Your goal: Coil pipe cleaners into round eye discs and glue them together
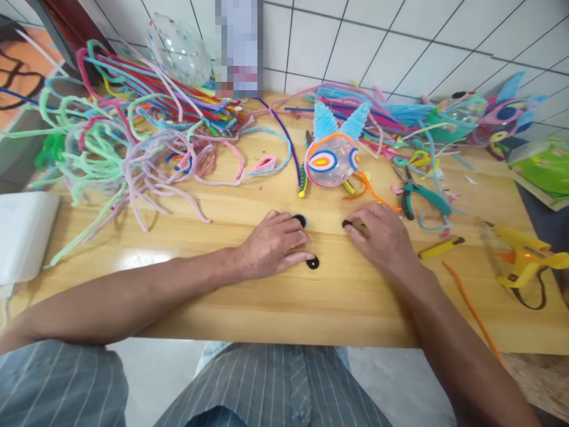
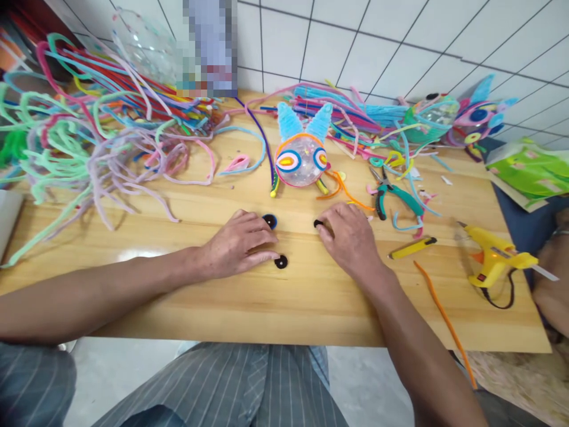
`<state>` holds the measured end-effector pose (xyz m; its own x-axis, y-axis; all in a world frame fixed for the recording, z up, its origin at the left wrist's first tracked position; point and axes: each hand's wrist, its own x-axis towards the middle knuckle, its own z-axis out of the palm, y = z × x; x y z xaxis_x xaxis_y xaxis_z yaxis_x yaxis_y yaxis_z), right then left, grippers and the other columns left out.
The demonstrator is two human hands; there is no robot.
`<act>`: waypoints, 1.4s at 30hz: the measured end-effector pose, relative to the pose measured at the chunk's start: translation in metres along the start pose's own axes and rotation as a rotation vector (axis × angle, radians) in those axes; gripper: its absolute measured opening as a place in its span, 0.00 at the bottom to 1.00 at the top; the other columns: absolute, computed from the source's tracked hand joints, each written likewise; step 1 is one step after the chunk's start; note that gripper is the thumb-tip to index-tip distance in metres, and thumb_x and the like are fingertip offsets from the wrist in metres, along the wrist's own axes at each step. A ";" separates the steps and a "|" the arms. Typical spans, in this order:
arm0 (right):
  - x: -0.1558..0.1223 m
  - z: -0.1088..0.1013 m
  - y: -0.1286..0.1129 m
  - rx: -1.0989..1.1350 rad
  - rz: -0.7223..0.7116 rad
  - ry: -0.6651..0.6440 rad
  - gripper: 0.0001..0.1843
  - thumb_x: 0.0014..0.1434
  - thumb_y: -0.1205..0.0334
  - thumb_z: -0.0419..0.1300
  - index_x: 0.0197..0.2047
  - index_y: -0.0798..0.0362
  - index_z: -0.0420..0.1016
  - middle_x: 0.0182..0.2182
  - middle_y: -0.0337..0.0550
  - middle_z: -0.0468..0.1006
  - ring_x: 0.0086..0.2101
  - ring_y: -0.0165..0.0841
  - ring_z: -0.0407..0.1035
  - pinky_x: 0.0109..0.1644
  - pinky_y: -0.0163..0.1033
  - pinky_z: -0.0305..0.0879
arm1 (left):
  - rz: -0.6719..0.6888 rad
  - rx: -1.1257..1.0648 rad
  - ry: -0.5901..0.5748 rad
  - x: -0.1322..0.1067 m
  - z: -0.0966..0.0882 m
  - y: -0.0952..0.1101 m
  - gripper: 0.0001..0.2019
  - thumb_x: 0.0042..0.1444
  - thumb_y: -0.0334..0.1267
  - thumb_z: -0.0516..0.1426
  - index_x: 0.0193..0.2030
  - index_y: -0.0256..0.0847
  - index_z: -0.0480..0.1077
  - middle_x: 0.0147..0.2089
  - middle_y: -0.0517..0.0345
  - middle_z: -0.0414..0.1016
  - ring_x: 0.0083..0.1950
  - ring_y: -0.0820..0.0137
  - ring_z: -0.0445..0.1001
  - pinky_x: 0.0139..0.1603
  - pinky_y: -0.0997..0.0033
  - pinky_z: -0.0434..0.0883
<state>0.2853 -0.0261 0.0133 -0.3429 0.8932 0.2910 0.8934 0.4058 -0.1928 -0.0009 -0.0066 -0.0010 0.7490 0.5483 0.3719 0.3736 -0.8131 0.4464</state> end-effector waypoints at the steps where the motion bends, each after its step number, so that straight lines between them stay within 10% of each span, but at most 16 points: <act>1: -0.001 -0.001 0.001 0.052 0.033 0.008 0.04 0.63 0.64 0.61 0.38 0.51 0.78 0.36 0.48 0.81 0.40 0.44 0.75 0.48 0.50 0.71 | 0.000 -0.001 -0.005 0.000 0.000 0.000 0.20 0.70 0.53 0.55 0.44 0.38 0.79 0.42 0.50 0.82 0.45 0.63 0.76 0.47 0.61 0.62; 16: 0.000 -0.027 -0.038 1.255 0.697 0.172 0.09 0.48 0.64 0.69 0.35 0.46 0.80 0.28 0.34 0.76 0.26 0.28 0.67 0.31 0.35 0.64 | 0.007 -0.011 -0.016 0.003 -0.003 0.001 0.17 0.72 0.48 0.54 0.43 0.39 0.79 0.41 0.51 0.81 0.45 0.64 0.74 0.49 0.62 0.60; 28: -0.028 -0.029 -0.059 0.524 0.525 0.240 0.12 0.62 0.56 0.63 0.47 0.49 0.81 0.35 0.41 0.84 0.35 0.36 0.77 0.45 0.45 0.71 | 0.049 0.016 0.056 0.004 0.003 -0.003 0.16 0.72 0.46 0.54 0.42 0.39 0.79 0.41 0.52 0.81 0.46 0.65 0.76 0.50 0.62 0.60; 37: -0.019 -0.032 -0.016 0.440 0.481 0.257 0.14 0.65 0.56 0.61 0.52 0.50 0.79 0.43 0.47 0.87 0.42 0.41 0.81 0.47 0.49 0.75 | 0.112 0.024 0.016 0.003 0.004 -0.002 0.18 0.70 0.51 0.55 0.46 0.39 0.79 0.42 0.49 0.80 0.46 0.63 0.75 0.48 0.61 0.61; 42: -0.022 -0.034 0.005 0.184 0.138 0.029 0.14 0.63 0.55 0.64 0.50 0.48 0.82 0.49 0.51 0.85 0.52 0.48 0.78 0.58 0.58 0.69 | 0.078 0.026 -0.002 0.003 0.002 -0.002 0.18 0.71 0.50 0.54 0.45 0.39 0.78 0.42 0.50 0.81 0.46 0.63 0.75 0.48 0.61 0.61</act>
<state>0.3075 -0.0506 0.0373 -0.2106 0.9378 0.2761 0.8624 0.3112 -0.3993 0.0014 -0.0041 -0.0022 0.7775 0.4824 0.4034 0.3280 -0.8584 0.3944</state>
